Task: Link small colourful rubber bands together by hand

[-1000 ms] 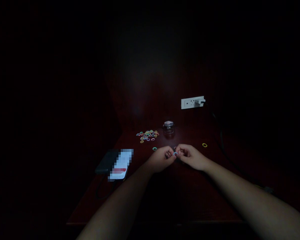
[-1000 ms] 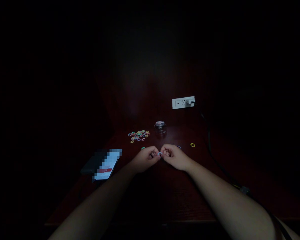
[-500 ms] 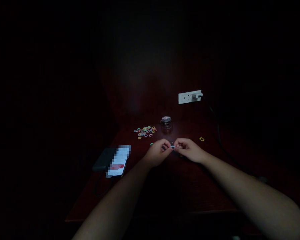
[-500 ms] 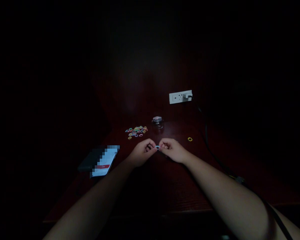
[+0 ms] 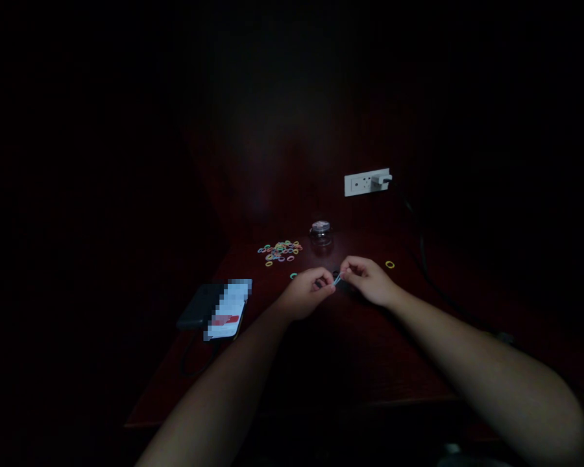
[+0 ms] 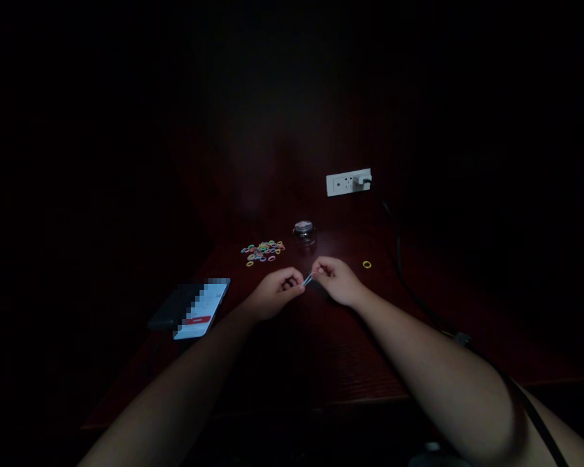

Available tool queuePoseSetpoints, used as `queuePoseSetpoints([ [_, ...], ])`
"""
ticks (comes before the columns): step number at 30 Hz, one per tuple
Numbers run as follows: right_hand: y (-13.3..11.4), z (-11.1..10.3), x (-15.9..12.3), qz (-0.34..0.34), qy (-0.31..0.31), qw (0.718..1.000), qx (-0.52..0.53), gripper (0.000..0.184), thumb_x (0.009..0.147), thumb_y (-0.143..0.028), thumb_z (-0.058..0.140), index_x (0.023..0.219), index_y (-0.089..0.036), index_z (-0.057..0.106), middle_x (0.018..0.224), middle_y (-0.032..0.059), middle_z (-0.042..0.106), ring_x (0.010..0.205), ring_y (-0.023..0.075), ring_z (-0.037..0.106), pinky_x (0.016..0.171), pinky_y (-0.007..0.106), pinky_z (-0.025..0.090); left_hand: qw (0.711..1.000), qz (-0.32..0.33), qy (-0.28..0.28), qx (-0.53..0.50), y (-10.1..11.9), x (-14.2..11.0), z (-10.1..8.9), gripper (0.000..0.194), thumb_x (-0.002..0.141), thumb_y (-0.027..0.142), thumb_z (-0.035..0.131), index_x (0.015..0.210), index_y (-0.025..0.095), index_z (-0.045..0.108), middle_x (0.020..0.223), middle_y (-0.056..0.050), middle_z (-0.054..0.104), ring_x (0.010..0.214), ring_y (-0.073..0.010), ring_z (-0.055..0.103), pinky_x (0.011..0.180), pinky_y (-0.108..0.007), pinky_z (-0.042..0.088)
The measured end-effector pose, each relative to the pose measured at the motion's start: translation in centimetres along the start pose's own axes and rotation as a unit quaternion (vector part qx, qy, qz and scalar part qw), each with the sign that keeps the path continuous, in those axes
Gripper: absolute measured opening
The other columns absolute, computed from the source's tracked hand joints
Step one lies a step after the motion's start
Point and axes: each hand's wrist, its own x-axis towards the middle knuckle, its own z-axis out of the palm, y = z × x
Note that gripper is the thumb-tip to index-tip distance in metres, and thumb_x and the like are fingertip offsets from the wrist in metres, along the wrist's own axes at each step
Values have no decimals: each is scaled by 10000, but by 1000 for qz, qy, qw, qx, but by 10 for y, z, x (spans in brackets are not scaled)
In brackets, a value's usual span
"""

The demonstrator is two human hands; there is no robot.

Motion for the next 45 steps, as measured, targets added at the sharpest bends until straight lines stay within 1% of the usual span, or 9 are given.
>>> queuePoseSetpoints([
  [4,-2,0,0,-1,4,1000,-3,174,768,-304,549,682,-161,499,575,-46,424,522,85,390,500,221,301,1000,4,4,2,0,0,0,134,786,262,555,841,146,591,780,-3,561,680,-95,481,620,-200,387],
  [10,-8,5,-4,21,-51,997,49,180,762,-317,565,708,-166,482,542,-61,418,470,73,401,461,208,305,999,-18,34,-1,-6,3,4,150,767,273,588,832,138,579,764,-13,574,677,-97,499,618,-205,396],
  [14,-7,6,-5,31,-64,995,67,203,767,-341,572,718,-167,479,539,-61,426,454,70,402,440,203,302,999,-21,48,6,-11,4,6,184,717,248,641,853,142,577,781,-16,593,691,-98,523,627,-208,405],
  [17,-6,5,-4,28,-70,995,69,199,773,-340,570,729,-165,484,536,-61,431,452,71,405,440,204,300,998,-22,56,9,-11,4,6,193,714,253,646,860,146,579,792,-18,602,690,-97,528,626,-210,409],
  [24,-5,5,-5,25,-77,995,66,177,785,-318,555,734,-161,493,540,-59,432,450,70,410,441,203,308,998,-24,61,1,-9,4,5,177,739,268,624,856,143,581,779,-19,605,685,-96,532,603,-200,406],
  [31,-4,6,-5,23,-94,994,52,194,788,-335,568,746,-155,510,527,-53,446,457,71,417,443,193,310,997,-25,69,2,-12,5,7,188,728,281,640,845,144,586,770,-16,608,678,-92,537,591,-187,404],
  [39,-4,6,-6,22,-106,992,62,254,738,-364,647,733,-147,515,539,-52,444,474,61,389,452,189,296,997,-31,74,-2,-10,4,5,189,736,310,634,794,138,582,695,-3,585,623,-83,512,568,-183,398],
  [43,-5,6,-6,16,-119,991,58,251,717,-350,665,733,-145,521,565,-47,446,497,62,379,465,193,287,997,-32,73,-5,-10,3,5,201,737,324,633,773,137,569,674,2,567,609,-82,499,557,-183,391],
  [45,-6,6,-5,11,-114,992,48,236,720,-339,658,733,-144,525,568,-45,446,507,65,372,473,199,283,997,-32,69,-18,-11,3,6,204,740,327,630,775,139,558,681,0,569,610,-82,501,554,-182,388],
])
